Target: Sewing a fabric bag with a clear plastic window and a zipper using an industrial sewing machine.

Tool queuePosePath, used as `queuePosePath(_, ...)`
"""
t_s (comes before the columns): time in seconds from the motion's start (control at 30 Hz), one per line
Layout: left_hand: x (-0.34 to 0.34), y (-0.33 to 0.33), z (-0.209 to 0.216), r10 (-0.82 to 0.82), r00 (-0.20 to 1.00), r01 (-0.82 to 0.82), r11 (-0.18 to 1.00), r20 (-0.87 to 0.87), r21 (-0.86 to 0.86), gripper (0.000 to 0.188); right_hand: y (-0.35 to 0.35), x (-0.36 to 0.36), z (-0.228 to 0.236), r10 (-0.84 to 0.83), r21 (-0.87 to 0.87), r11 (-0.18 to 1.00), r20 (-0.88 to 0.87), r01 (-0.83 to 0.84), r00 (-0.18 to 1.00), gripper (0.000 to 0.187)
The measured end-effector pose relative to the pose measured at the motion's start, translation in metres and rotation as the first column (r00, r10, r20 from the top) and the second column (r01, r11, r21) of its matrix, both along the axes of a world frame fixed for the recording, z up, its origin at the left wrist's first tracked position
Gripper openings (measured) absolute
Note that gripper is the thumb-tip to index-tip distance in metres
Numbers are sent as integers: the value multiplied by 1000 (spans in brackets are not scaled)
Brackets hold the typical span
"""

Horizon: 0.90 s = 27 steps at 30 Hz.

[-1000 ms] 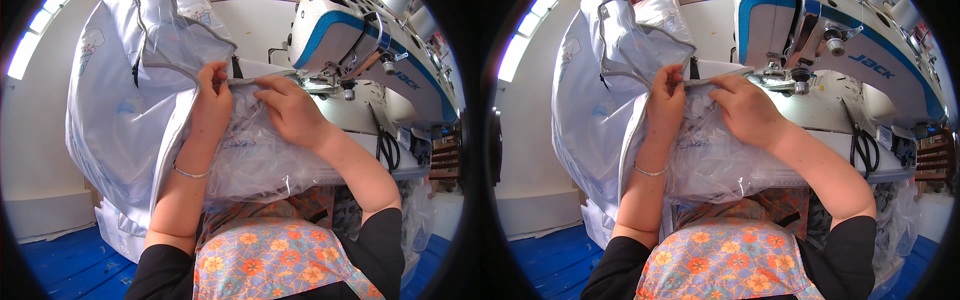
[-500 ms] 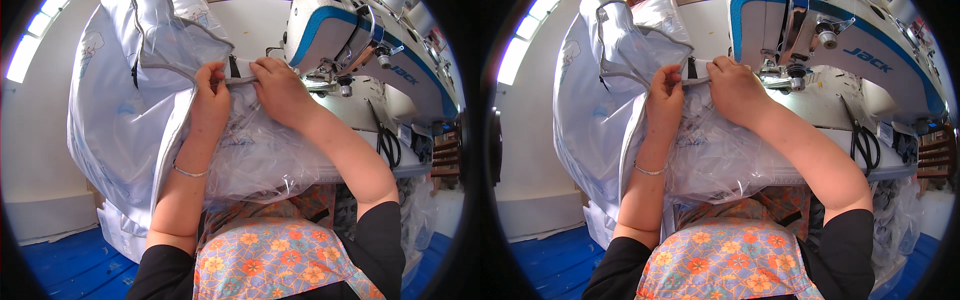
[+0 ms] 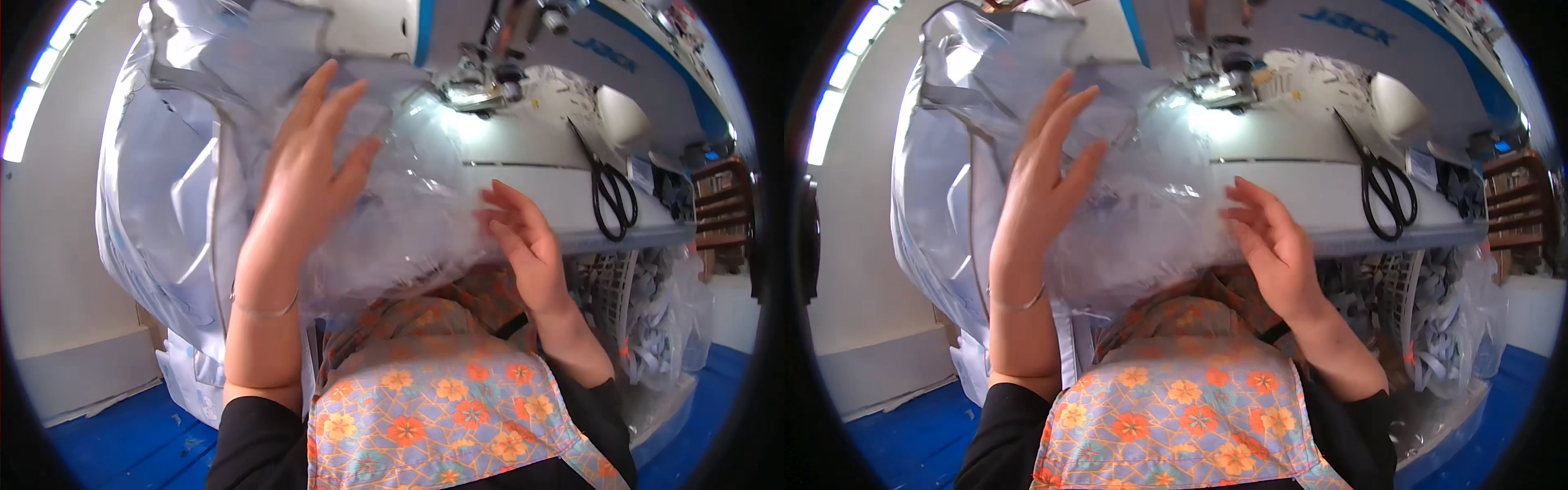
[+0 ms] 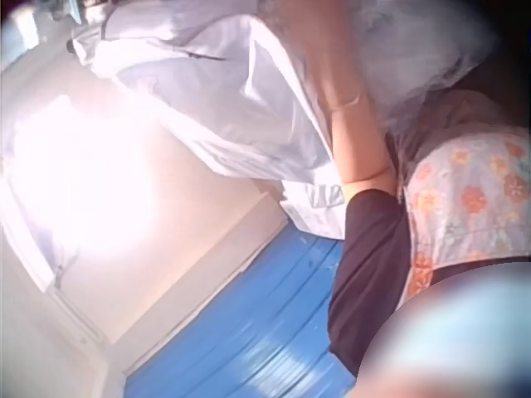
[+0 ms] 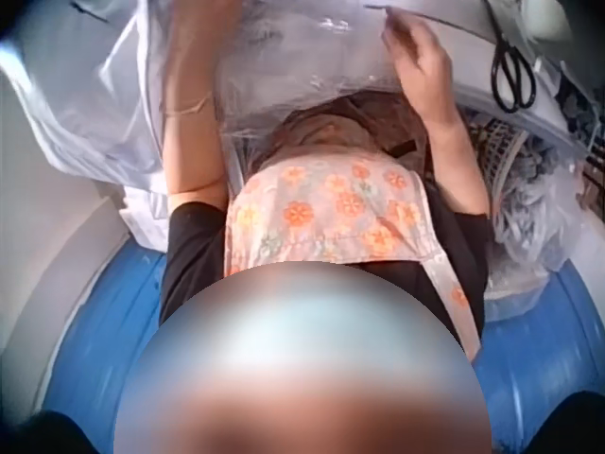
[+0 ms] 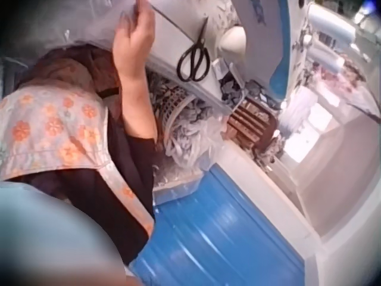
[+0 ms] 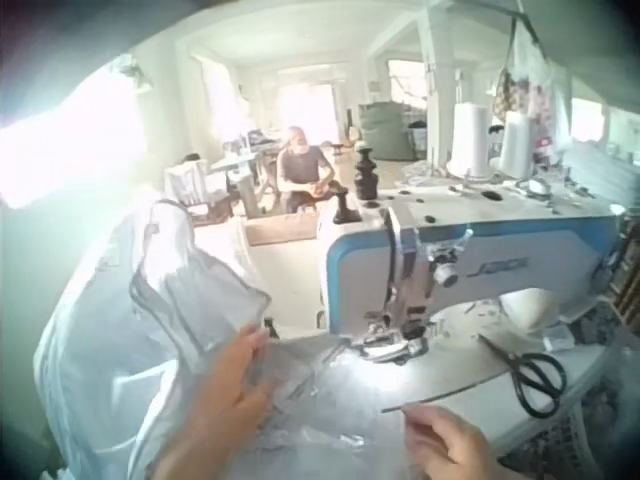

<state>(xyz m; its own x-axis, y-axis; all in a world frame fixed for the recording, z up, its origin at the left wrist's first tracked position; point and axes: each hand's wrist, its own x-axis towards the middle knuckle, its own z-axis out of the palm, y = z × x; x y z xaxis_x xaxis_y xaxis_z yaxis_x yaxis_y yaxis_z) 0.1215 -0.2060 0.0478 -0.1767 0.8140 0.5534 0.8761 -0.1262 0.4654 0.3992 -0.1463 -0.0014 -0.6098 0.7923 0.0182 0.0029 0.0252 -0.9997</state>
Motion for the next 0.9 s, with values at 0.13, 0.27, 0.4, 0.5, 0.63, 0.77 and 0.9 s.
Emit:
queuePosePath(0.13, 20, -38, -11, -57, 958, -48, 934, -280, -354, 59, -16, -16, -15, -76, -422, 907, -169, -3, 983, 56)
queuePosePath(0.27, 17, -78, -44, 159, 962, -204, 958, -220, -199, 59, 2, -28, -26, -110, -566, 820, -292, -79, 950, 54)
queuePosePath(0.4, 18, -102, -76, 293, 949, -310, 933, -114, -185, 54, 11, -42, -28, -169, -664, 739, -341, -110, 925, 35)
queuePosePath(0.5, 6, -108, -119, 257, 958, -275, 947, -126, -163, 43, 14, -47, -20, -147, -638, 762, -343, -115, 928, 25)
queuePosePath(0.63, 1, -93, -132, 253, 947, -264, 964, -199, -29, 19, 38, -21, 2, -38, 97, 995, 294, 10, 955, 16)
queuePosePath(0.77, -18, -82, -118, 267, 935, -255, 964, -235, 80, 7, 20, -38, 24, 28, 918, 395, 29, -38, 999, 9)
queuePosePath(0.9, -36, -61, -82, 322, 913, -301, 946, -252, 116, 5, -7, -87, -9, 18, 914, 309, 270, -263, 963, 39)
